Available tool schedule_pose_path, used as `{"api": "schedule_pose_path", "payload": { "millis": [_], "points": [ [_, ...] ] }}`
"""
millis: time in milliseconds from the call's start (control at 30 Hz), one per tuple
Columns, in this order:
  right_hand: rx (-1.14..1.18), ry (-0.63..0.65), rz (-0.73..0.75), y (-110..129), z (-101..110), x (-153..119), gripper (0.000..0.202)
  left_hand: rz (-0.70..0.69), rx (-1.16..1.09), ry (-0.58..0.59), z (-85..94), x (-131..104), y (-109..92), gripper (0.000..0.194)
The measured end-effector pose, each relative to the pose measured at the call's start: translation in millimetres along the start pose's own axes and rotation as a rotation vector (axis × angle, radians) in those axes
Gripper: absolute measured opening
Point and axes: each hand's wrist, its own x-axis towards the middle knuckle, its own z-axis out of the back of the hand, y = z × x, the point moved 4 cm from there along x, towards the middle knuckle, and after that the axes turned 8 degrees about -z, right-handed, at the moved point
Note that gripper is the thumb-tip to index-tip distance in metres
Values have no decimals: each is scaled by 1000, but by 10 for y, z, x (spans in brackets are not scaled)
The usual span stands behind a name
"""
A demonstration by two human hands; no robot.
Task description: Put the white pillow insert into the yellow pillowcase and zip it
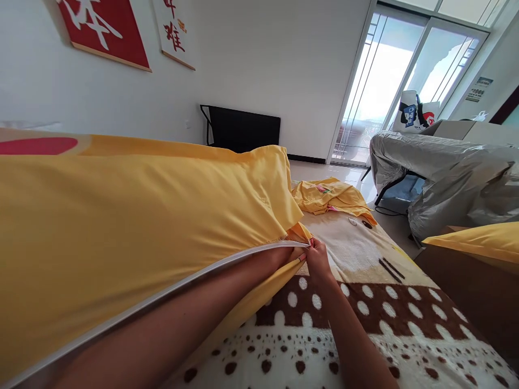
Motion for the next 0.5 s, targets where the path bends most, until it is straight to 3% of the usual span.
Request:
{"api": "schedule_pose_path", "payload": {
  "millis": [133,267,367,500],
  "points": [
    [82,-41,-100,-76,-62,-14,31,-21,-13,4,-38,-40,0,36],
    [-360,-171,-58,-36,38,-14,24,-39,-1,24,-41,-54,64,36],
    [-697,-224,6,17,86,-20,13,-76,19,62,-12,-115,128,22],
    [-783,-190,11,25,83,-20,13,-122,33,76,16,-207,193,14]
  ]
}}
